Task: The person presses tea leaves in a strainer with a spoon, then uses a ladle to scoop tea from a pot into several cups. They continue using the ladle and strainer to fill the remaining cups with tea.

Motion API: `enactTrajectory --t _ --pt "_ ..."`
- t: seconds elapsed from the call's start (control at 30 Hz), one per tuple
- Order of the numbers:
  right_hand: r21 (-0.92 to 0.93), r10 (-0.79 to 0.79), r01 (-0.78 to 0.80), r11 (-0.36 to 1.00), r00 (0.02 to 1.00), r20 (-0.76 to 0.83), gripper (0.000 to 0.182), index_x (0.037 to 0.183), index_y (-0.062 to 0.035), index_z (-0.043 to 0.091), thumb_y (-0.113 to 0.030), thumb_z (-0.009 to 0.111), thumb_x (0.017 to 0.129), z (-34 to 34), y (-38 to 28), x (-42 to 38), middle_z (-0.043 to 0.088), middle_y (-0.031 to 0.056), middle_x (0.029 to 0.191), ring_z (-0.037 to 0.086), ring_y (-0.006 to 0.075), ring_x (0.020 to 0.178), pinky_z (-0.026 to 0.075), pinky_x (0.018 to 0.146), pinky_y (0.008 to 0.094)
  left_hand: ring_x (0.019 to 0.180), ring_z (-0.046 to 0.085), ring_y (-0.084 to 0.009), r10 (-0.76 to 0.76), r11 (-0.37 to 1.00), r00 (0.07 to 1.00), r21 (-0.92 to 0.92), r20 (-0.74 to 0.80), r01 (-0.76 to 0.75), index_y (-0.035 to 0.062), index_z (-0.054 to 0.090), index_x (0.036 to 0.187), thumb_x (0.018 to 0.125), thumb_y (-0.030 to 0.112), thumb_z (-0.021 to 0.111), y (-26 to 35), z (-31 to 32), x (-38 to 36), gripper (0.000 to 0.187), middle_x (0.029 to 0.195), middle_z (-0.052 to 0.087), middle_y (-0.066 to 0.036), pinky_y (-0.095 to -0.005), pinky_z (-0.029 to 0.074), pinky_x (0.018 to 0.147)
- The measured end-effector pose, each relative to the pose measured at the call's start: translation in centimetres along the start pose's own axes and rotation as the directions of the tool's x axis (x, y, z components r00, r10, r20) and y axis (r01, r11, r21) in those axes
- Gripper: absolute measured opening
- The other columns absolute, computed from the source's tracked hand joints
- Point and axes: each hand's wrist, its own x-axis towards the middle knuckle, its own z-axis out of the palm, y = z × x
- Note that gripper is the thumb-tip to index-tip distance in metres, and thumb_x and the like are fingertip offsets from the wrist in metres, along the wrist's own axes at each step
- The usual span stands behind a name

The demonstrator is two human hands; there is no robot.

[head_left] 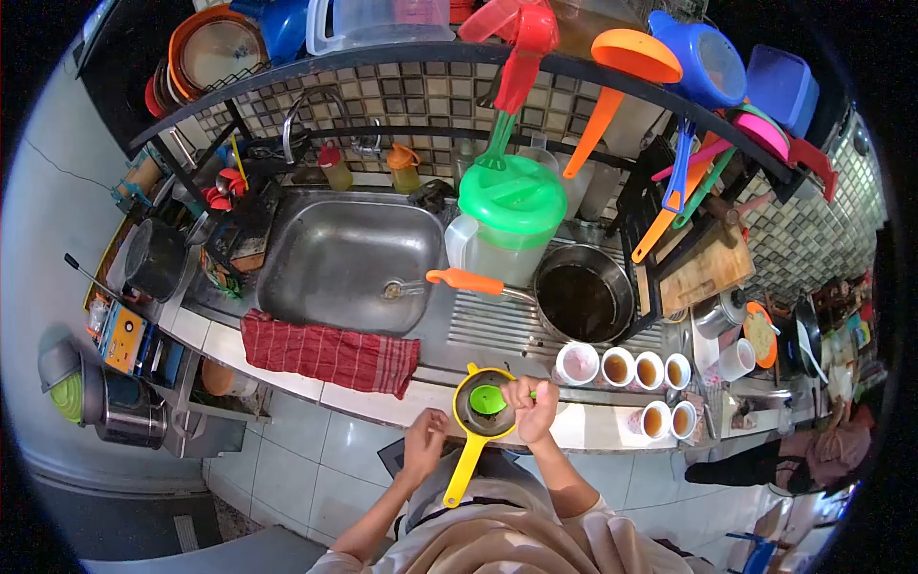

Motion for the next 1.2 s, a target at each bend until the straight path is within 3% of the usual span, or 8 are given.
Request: enactTrajectory --t 0.03,0.1,0.3,0.37,0.47,1.03,1.1,1.2 --pt "-0.021 -0.015 0.015 1.000 1.000 0.008 0.055 0.051 -0.0104 0.022 -0.049 0.033 0.088 -0.1 0.0 -0.2 0.019 -0.0029 0.046 0.018 0.0100 0.041 0.018 0.043 0.0260 0.075 0.055 -0.0225 0.001 1.000 1.000 -0.002 0.003 -0.001 0.0001 0.051 0.089 0.075 0.020 0.056 0.1 0.2 0.6 0.025 0.081 0.055 -0.013 -0.0332 0.044 0.070" --pt "-0.037 -0.024 0.024 0.999 1.000 0.012 0.055 0.050 -0.0103 0.022 -0.049 0.033 0.088 -0.1 -0.1 -0.4 0.019 -0.0028 0.046 0.018 0.0100 0.041 0.018 0.043 0.0261 0.094 0.048 -0.0308 0.500 0.797 0.865 0.371 0.037 -0.477 0.0004 0.050 0.099 0.067 0.016 0.065 1.7 1.1 1.4 0.038 0.095 0.052 -0.017 -0.0370 0.039 0.079" --pt "-0.026 -0.033 0.033 0.999 0.999 -0.010 0.055 0.051 -0.0097 0.022 -0.049 0.033 0.088 -0.1 -0.5 -0.5 0.019 -0.0025 0.046 0.018 0.0102 0.041 0.017 0.042 0.0265 0.093 0.045 -0.0322 0.362 0.923 0.932 0.151 -0.029 -0.354 0.0010 0.049 0.106 0.066 0.011 0.068 -1.6 5.2 2.9 0.046 0.099 0.048 -0.016 -0.0372 0.037 0.082" --pt "-0.025 -0.048 0.047 0.999 0.999 -0.008 0.055 0.051 -0.0095 0.022 -0.049 0.033 0.088 -0.2 -0.4 -0.6 0.019 -0.0024 0.046 0.018 0.0102 0.041 0.017 0.042 0.0266 0.091 0.047 -0.0285 0.079 0.943 0.992 -0.314 -0.100 -0.107 0.0013 0.049 0.106 0.066 0.009 0.067 -2.9 6.0 3.7 0.044 0.097 0.049 -0.014 -0.0339 0.038 0.079" --pt "-0.014 -0.041 0.041 0.999 0.999 -0.019 0.055 0.051 -0.0094 0.022 -0.048 0.033 0.088 0.1 -0.8 -0.5 0.019 -0.0022 0.046 0.018 0.0102 0.041 0.017 0.042 0.0266 0.088 0.049 -0.0264 0.233 0.958 0.962 -0.137 -0.141 -0.252 0.0013 0.050 0.104 0.065 0.007 0.068 -2.2 6.1 3.6 0.044 0.097 0.049 -0.012 -0.0316 0.039 0.078" --pt "-0.034 -0.077 0.075 0.997 0.995 -0.067 0.052 0.051 -0.0102 0.021 -0.044 0.031 0.089 -1.2 0.4 2.9 0.019 -0.0021 0.045 0.017 0.0102 0.042 0.016 0.043 0.0269 0.088 0.049 -0.0330 0.296 0.942 0.950 -0.137 -0.102 -0.308 -0.0007 0.055 0.093 0.065 0.004 0.063 -2.4 6.7 7.8 0.030 0.092 0.055 -0.015 -0.0372 0.040 0.077" --pt "-0.040 -0.095 0.091 0.995 0.990 -0.103 0.051 0.052 -0.0103 0.021 -0.043 0.030 0.089 -1.6 0.9 3.5 0.019 -0.0021 0.046 0.017 0.0102 0.043 0.016 0.043 0.0268 0.088 0.049 -0.0330 0.471 0.875 0.877 0.176 -0.092 -0.452 -0.0025 0.054 0.091 0.063 0.004 0.062 -1.4 6.4 8.8 0.030 0.091 0.055 -0.016 -0.0383 0.040 0.076" --pt "-0.061 -0.094 0.090 0.994 0.992 -0.080 0.049 0.052 -0.0106 0.021 -0.042 0.029 0.089 -1.9 0.9 4.5 0.020 -0.0018 0.047 0.017 0.0102 0.043 0.017 0.044 0.0267 0.089 0.049 -0.0339 0.492 0.870 0.862 0.091 -0.119 -0.484 -0.0031 0.054 0.090 0.063 0.005 0.062 -1.7 6.8 10.3 0.029 0.091 0.055 -0.017 -0.0389 0.040 0.076"
